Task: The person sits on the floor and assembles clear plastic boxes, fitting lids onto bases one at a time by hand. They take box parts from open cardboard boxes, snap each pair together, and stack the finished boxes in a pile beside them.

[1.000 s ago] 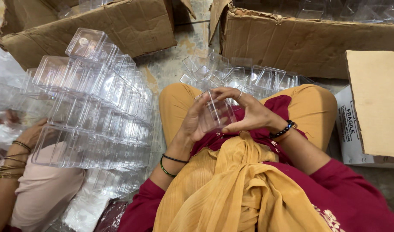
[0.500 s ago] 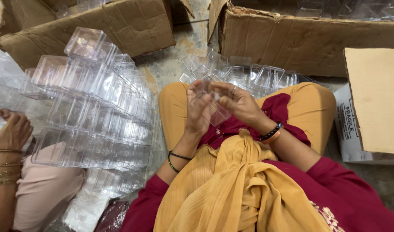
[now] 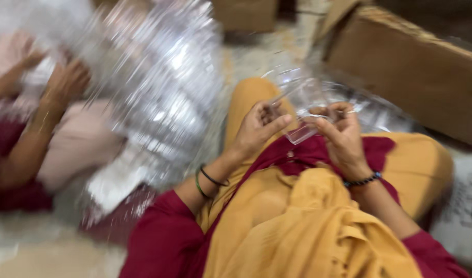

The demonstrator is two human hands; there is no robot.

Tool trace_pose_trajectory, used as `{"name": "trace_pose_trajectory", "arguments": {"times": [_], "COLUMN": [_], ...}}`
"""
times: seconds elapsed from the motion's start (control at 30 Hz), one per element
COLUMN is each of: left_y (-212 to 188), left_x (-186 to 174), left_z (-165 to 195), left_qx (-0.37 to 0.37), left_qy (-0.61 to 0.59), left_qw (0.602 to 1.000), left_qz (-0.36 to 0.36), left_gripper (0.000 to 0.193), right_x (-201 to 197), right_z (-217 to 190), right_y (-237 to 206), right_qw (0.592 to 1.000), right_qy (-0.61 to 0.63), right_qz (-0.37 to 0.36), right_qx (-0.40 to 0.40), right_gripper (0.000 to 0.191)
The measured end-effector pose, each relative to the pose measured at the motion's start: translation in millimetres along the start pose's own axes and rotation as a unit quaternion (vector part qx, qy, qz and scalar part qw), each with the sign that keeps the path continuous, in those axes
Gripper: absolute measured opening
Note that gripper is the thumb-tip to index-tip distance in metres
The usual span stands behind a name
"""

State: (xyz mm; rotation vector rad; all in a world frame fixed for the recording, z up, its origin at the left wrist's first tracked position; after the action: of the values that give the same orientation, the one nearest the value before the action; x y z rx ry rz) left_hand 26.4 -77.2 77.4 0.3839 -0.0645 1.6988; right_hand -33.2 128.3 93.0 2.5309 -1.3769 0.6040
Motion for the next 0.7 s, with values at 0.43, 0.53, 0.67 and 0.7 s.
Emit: {"name": "trace_pose_trajectory", "arguments": {"times": [0.43,0.53,0.67,0.7], "left_y": [-282.5,-309.4,-302.6,-295.8], "left_x": [-302.0,-344.9,-383.1,-386.3], "left_z": [224.8,154.3,84.1,76.1], "left_qx": [-0.152,-0.202,-0.275,-0.268], "left_qy": [0.069,0.027,0.022,0.009], "left_qw": [0.943,0.928,0.905,0.908], "left_qz": [0.288,0.312,0.325,0.322], "left_gripper": [0.052,0.047,0.046,0.045], "right_x": [14.4,11.2,1.3,-0.7], "right_z": [11.7,11.6,2.8,2.3], "right_y": [11.3,9.3,7.5,7.1], "right_qw": [0.972,0.958,0.948,0.948], "right_qy": [-0.223,-0.271,-0.311,-0.310], "right_qz": [-0.052,-0.051,-0.025,-0.020], "right_qx": [0.057,0.076,0.068,0.069], "right_gripper": [0.030,0.029,0.028,0.028]}}
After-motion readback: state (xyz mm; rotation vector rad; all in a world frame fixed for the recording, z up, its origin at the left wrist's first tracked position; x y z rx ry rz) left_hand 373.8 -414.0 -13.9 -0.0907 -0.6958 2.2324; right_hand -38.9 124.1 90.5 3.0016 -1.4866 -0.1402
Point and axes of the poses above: each hand's wrist, its own y-axis towards the middle knuckle, its own x-axis out of the palm, z = x × y, the point moved 5 cm from there along y, towards the middle knuckle, and after that the axes turned 8 degrees about x, right-handed, at the moved point
